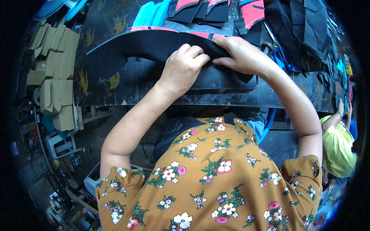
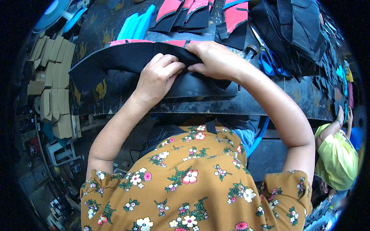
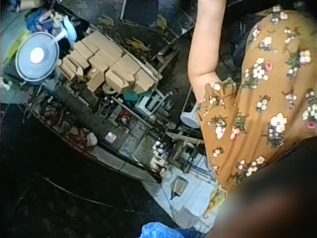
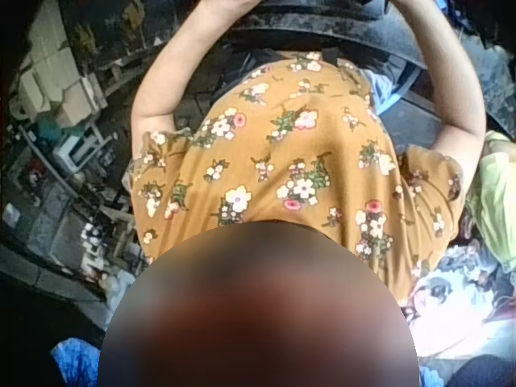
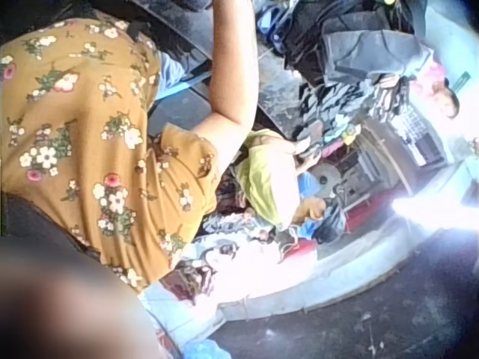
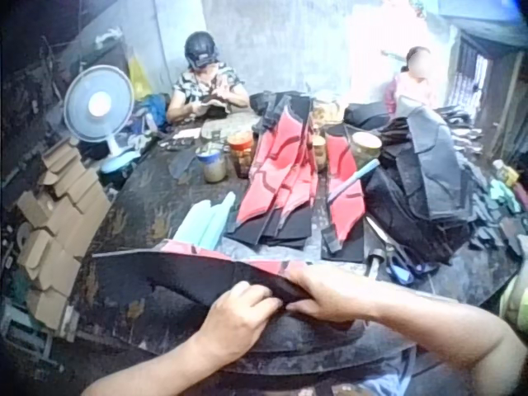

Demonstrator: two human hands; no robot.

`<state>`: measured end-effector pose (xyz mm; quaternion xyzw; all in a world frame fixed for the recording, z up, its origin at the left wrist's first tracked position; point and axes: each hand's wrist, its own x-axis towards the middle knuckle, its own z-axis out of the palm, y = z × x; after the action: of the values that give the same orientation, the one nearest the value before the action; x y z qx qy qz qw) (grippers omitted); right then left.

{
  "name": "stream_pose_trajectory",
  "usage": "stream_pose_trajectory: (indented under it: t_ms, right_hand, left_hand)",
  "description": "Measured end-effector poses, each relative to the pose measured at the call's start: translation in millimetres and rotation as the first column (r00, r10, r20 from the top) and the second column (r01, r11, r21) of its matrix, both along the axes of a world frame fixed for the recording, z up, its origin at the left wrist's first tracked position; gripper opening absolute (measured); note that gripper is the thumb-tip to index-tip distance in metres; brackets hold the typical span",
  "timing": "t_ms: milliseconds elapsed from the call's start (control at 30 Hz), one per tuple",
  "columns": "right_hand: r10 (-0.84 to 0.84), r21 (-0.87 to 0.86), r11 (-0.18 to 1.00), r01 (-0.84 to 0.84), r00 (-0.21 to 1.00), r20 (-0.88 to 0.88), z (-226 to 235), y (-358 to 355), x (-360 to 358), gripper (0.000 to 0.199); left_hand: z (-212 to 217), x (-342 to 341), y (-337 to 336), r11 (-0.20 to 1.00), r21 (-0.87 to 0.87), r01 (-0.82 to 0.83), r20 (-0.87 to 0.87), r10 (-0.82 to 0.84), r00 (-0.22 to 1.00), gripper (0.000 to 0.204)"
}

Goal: The person repeatedly assembles footwear components by placing a black strap over a pink foam piece, folding the strap over, and tapping it with a hammer to secure the layers. The person handles multiple similar units one at a time, flipping and repositioning them on the workbench throughout the clip.

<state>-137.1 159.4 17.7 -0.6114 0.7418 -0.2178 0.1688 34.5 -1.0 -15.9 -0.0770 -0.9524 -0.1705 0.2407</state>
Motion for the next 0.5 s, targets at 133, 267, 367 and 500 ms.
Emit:
stream_pose_trajectory:
  t_ms: [133,267,367,500]
  right_hand:
    - [-0.056,0.007,0.998,0.056,0.998,-0.036,8.4,-4.4,2.2,0.042]
    - [-0.068,0.150,0.984,0.092,0.985,-0.159,10.1,-9.3,-0.6,0.047]
    - [-0.058,0.202,0.977,0.069,0.996,-0.061,2.8,-14.7,-18.5,0.059]
    - [-0.019,0.113,0.994,0.009,0.996,0.084,-11.1,-12.0,-36.8,0.070]
  left_hand:
    - [0.8,-1.2,-0.7,1.000,-0.011,0.025,0.002,-0.025,1.000,0.017]
    - [0.9,-1.2,-1.6,0.998,0.034,0.054,0.023,-0.055,0.998,0.024]
    - [-1.1,-2.7,1.7,0.996,0.068,0.061,0.003,-0.062,0.998,0.024]
    - [-5.8,-8.0,11.7,0.990,0.122,0.067,-0.069,-0.059,0.996,0.024]
